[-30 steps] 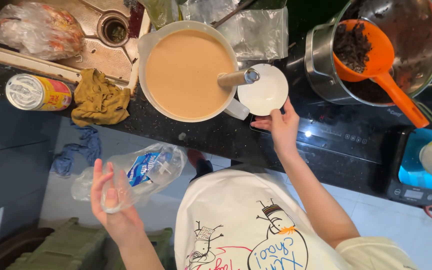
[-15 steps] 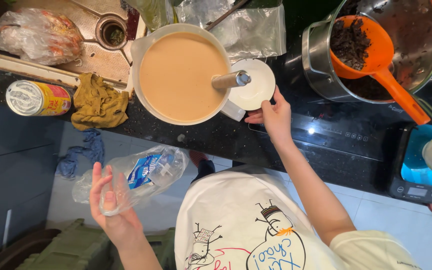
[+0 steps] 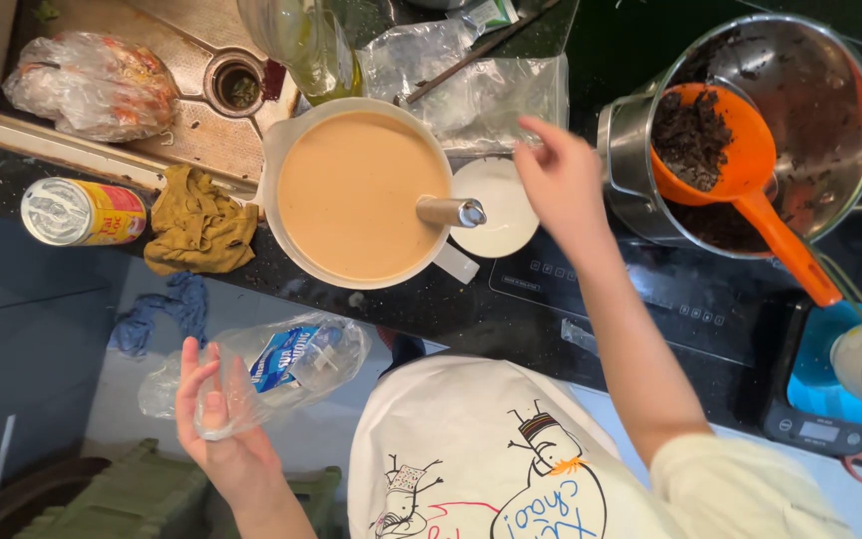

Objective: Preparing a beverage by straining tea leaves and mixing ingredients in a kitchen setting.

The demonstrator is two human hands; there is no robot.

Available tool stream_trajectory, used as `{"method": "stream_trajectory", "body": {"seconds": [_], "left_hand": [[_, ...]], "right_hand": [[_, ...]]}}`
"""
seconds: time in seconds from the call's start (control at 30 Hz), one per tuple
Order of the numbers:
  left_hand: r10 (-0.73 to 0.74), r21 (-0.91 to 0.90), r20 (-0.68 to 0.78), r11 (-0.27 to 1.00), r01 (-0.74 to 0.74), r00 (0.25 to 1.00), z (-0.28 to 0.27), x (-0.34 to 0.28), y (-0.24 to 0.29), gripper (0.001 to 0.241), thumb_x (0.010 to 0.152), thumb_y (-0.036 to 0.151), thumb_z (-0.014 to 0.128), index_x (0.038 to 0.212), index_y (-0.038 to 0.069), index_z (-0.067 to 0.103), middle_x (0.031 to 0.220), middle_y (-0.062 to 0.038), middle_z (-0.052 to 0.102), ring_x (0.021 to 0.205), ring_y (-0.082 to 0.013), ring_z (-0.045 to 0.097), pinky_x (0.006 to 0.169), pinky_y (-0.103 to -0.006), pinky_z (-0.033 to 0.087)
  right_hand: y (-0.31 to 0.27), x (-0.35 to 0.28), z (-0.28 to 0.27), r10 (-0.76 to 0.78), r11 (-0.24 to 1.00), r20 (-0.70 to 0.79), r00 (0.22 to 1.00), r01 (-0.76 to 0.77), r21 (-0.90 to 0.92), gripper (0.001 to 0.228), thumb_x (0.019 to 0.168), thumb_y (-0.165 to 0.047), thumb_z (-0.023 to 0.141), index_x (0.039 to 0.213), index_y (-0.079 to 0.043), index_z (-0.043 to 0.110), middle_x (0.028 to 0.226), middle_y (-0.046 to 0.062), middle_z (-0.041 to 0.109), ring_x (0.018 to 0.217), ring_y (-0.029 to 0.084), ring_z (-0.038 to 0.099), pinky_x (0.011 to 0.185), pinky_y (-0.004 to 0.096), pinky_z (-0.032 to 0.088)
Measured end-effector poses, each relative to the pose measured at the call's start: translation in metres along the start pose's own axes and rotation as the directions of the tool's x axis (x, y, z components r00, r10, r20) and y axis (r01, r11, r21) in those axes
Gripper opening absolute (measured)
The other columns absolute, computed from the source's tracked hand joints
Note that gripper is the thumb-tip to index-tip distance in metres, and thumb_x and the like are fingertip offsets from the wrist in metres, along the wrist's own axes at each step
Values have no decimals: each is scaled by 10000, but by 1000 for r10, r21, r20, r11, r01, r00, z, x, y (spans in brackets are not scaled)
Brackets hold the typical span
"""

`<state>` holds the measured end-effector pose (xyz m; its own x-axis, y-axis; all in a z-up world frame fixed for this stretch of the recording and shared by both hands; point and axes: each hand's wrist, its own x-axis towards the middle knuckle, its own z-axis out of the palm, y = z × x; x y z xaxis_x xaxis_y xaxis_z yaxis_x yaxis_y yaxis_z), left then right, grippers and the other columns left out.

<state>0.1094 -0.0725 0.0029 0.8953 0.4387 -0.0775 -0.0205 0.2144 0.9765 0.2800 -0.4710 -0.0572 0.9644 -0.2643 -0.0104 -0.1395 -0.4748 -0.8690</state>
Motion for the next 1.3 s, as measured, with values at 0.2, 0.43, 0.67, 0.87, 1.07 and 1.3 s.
{"method": "stream_trajectory", "body": {"seconds": [0.2,0.43,0.67,0.87,1.07,1.3], "left_hand": [[5,5,-52,1000,-5,999,6,-2,3,393,974,333,723,1211,37,623,1724,-205,282,1548,-367,396,1259,-479,378],[4,2,-99,1000,-4,995,2,0,2,399,969,337,731,1205,35,621,1719,-212,283,1541,-370,397,1258,-482,376],[9,-24,-92,1000,-12,996,0,0,0,406,967,339,737,1201,28,623,1712,-209,294,1536,-373,401,1260,-480,380],[-8,-23,-99,1000,6,995,-1,-1,1,405,959,341,736,1199,35,621,1714,-196,287,1551,-370,385,1260,-480,379],[0,-34,-107,999,-4,994,-2,-1,3,404,956,333,735,1205,37,620,1710,-209,288,1551,-379,384,1261,-485,378],[-5,-25,-107,1000,2,994,-4,-1,3,397,959,333,720,1193,31,613,1711,-211,286,1551,-386,386,1253,-493,386]], "right_hand": [[12,127,59,152,798,150,977,-31,-602,993,709,-663,873,1300,64,543,1386,231,511,1339,367,379,1073,608,241],[20,154,71,384,561,156,910,-96,-822,1192,504,-629,956,1384,52,529,1382,208,568,1374,360,379,1127,616,234],[44,170,67,260,553,147,954,-22,-833,778,537,-546,962,1093,-43,757,1267,152,643,1311,359,400,1035,598,257],[11,184,41,340,560,254,905,23,-828,522,599,-380,935,963,-32,795,1081,188,722,1311,375,453,1077,649,196],[13,216,25,492,534,323,809,13,-846,367,616,-336,899,901,-109,854,1152,169,754,1175,419,646,1160,759,88],[-6,211,-18,370,419,350,861,181,-890,288,563,-250,892,811,-108,854,1056,197,771,1079,435,675,1139,758,143]]}}
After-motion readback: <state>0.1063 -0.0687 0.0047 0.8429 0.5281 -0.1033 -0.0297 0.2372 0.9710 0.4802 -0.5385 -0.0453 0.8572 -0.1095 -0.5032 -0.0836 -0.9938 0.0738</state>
